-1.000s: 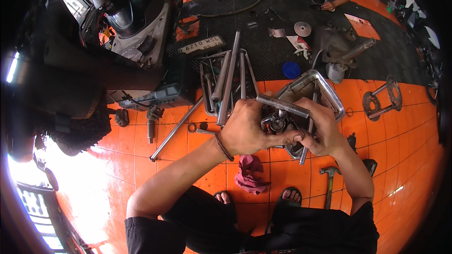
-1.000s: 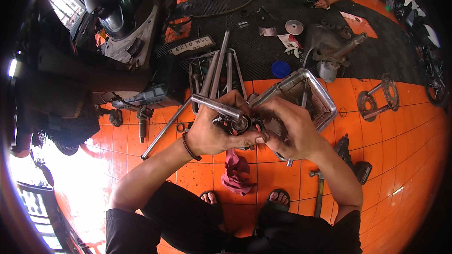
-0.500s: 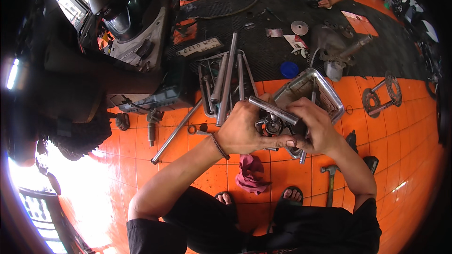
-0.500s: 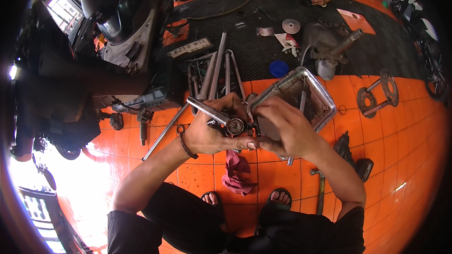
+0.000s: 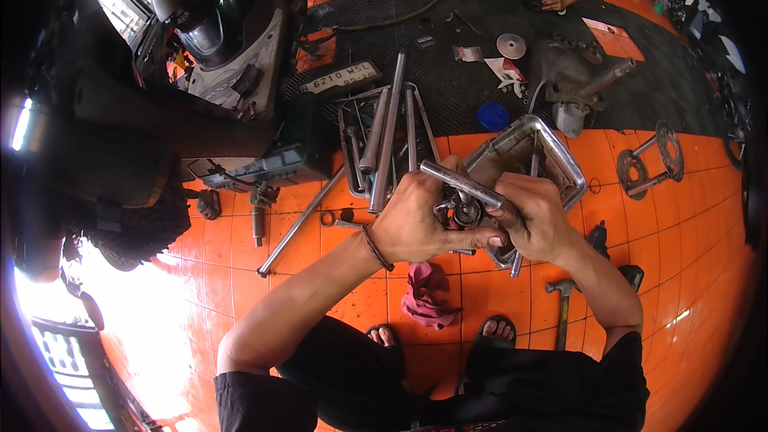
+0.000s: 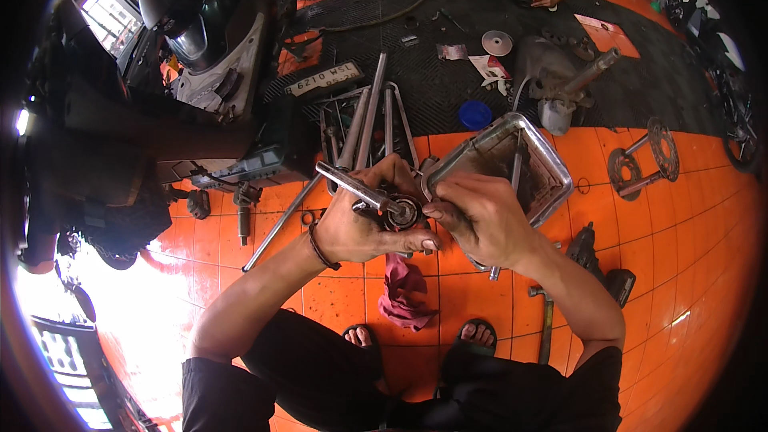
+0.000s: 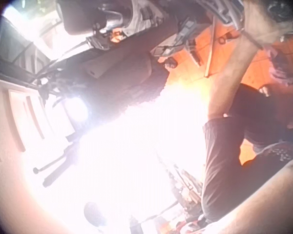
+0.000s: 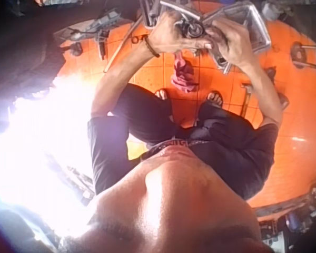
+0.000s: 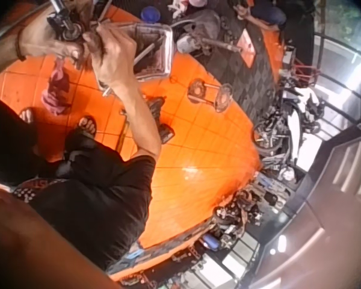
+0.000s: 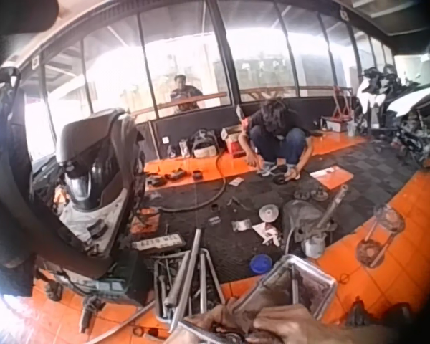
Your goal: The person disassembles motorcycle fork components by hand, cleans them with a cloth, and then uses a compression tool and a screwdriver to work on the internal mechanisms.
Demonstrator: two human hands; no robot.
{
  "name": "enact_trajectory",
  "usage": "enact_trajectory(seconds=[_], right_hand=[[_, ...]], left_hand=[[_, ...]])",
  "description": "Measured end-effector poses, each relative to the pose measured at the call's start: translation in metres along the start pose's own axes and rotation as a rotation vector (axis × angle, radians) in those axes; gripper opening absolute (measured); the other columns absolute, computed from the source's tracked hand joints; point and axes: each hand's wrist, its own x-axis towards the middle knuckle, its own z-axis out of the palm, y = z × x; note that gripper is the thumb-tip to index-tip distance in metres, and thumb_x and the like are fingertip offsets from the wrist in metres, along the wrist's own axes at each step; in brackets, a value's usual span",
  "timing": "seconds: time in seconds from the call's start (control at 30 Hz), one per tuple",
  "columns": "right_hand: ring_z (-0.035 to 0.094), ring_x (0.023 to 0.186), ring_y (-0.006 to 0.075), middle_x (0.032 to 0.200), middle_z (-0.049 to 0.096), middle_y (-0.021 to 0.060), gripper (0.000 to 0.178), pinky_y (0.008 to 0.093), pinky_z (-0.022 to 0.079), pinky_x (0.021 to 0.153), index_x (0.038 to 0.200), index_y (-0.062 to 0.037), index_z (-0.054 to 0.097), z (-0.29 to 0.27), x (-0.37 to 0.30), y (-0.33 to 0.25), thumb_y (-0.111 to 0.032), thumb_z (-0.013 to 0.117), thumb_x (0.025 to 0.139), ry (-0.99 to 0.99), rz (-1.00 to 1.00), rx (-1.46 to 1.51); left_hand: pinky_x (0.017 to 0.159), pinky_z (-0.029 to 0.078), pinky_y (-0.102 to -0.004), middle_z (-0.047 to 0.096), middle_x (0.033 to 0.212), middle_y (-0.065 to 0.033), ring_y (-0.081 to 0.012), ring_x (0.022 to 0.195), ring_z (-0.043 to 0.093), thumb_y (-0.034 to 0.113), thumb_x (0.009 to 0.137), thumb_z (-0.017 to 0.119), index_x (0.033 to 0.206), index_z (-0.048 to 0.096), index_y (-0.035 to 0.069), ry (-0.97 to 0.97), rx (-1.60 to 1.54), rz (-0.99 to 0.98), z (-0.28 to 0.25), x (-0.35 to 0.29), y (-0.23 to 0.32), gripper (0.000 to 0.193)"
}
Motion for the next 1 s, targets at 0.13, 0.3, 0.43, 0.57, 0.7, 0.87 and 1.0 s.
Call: enact_trajectory(seconds=[0.13,0.3,0.43,0.57,0.7,0.87,1.0], right_hand=[[0.061,0.066,0.0378,0.076,0.061,0.0155,0.032,0.0434,0.047,0.06,0.095,0.0018,0.065,-0.002,-0.001,0.0,-0.03,0.071,0.098,-0.025,0.068,0.016],[0.067,0.073,0.0321,0.084,0.065,0.0133,0.023,0.0417,0.052,0.064,0.105,0.0007,0.066,0.0,-0.005,-0.007,-0.018,0.075,0.094,0.019,0.125,0.114],[0.07,0.084,0.0272,0.094,0.067,0.0111,0.027,0.0394,0.058,0.07,0.107,-0.0009,0.067,-0.012,-0.002,-0.008,-0.01,0.081,0.086,-0.055,-0.032,0.015],[0.071,0.09,0.0249,0.102,0.068,0.0087,0.028,0.0374,0.063,0.074,0.1,-0.0043,0.07,-0.017,-0.003,0.009,-0.01,0.083,0.076,-0.022,-0.442,-0.34],[0.071,0.092,0.0263,0.105,0.068,0.0099,0.021,0.0384,0.065,0.077,0.096,-0.0064,0.071,-0.013,0.005,0.017,-0.009,0.08,0.076,0.045,-0.724,-0.481],[0.07,0.099,0.0319,0.114,0.066,0.0146,0.058,0.0419,0.06,0.087,0.119,-0.0001,0.065,-0.01,-0.002,0.022,-0.024,0.089,0.072,0.063,-0.29,-0.148],[0.07,0.099,0.0325,0.115,0.066,0.0155,0.058,0.0419,0.06,0.087,0.12,0.0003,0.065,-0.007,-0.007,0.017,-0.027,0.089,0.074,0.024,-0.223,-0.069]], left_hand=[[0.069,0.056,-0.0396,0.066,0.085,-0.0103,-0.0239,0.073,0.069,0.047,0.07,0.098,0.094,0.071,-0.002,0.081,-0.065,0.015,0.003,0.002,-0.001,0.061],[0.069,0.056,-0.0399,0.067,0.085,-0.0103,-0.0241,0.072,0.067,0.047,0.07,0.098,0.095,0.071,-0.002,0.049,-0.09,0.004,0.004,0.001,-0.004,0.06],[0.069,0.054,-0.0395,0.065,0.084,-0.0101,-0.024,0.072,0.066,0.045,0.071,0.098,0.094,0.072,-0.003,0.055,-0.158,0.028,0.004,-0.002,-0.006,0.059],[0.074,0.057,-0.0404,0.068,0.089,-0.0147,-0.0273,0.079,0.07,0.046,0.071,0.097,0.106,0.068,-0.006,0.007,-0.086,0.04,0.003,0.001,-0.003,0.069],[0.07,0.052,-0.0328,0.065,0.089,-0.0072,-0.0179,0.08,0.065,0.036,0.072,0.098,0.099,0.063,0.002,0.015,-0.114,0.035,0.001,-0.004,-0.01,0.056],[0.081,0.059,-0.0418,0.071,0.093,-0.0197,-0.033,0.086,0.074,0.051,0.072,0.095,0.106,0.064,-0.007,-0.017,-0.05,-0.027,0.001,-0.002,-0.011,0.073],[0.08,0.06,-0.0426,0.07,0.089,-0.0196,-0.0334,0.083,0.075,0.051,0.071,0.095,0.107,0.063,-0.01,-0.045,-0.003,-0.05,0.002,-0.001,-0.012,0.078]])
